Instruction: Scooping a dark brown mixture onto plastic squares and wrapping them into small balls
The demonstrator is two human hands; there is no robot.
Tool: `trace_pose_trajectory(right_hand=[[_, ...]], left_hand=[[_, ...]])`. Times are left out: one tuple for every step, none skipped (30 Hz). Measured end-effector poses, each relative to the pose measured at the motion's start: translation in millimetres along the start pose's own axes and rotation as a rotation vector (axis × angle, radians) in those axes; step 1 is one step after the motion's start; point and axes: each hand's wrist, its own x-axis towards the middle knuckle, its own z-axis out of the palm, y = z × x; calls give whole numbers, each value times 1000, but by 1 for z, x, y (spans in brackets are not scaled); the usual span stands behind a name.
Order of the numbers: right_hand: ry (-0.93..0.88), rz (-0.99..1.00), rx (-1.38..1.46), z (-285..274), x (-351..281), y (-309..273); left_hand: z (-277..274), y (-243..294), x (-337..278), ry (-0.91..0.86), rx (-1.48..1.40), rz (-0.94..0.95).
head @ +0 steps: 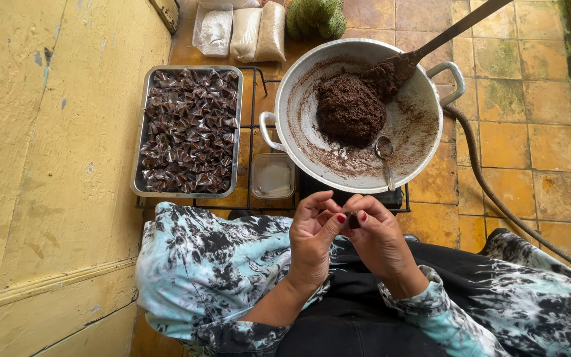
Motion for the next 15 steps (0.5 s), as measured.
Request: trace_pose_trajectory(right_hand=[[-2, -12, 11, 0, 0, 1], [-3, -11, 12, -2, 0, 3], [9, -68, -57, -5, 1, 6], [19, -128, -126, -8, 2, 8], [18, -129, -125, -3, 1, 5], [11, -172, -171, 1, 1, 3], [4, -215, -218, 6, 0, 0], [3, -215, -218, 7, 1, 0], [-6, -243, -236, 9, 1, 0], [-11, -272, -254, 10, 0, 0], [-8, -271, -253, 7, 0, 2], [-6, -278, -251, 3, 0, 5], [-3, -285, -249, 0, 0, 7], [-3, -286, -248, 3, 0, 6], [-2, -290, -233, 6, 0, 5]], left_hand=[[-4, -5, 2, 30, -10, 16], [0, 2, 1, 31, -9, 16], [4, 9, 0, 19, -16, 14], [8, 16, 0, 4, -22, 12], [7, 12, 1, 3, -22, 13], [5, 9, 1, -15, -14, 33], [4, 5, 1, -32, -5, 53], [2, 3, 1, -32, -5, 54], [1, 1, 1, -34, -10, 61], [0, -2, 0, -36, -14, 65], [1, -2, 0, -37, -13, 62], [1, -1, 0, -42, -15, 67], [2, -1, 1, -48, -16, 72], [3, -1, 1, -48, -16, 71], [4, 0, 1, -50, -11, 75]])
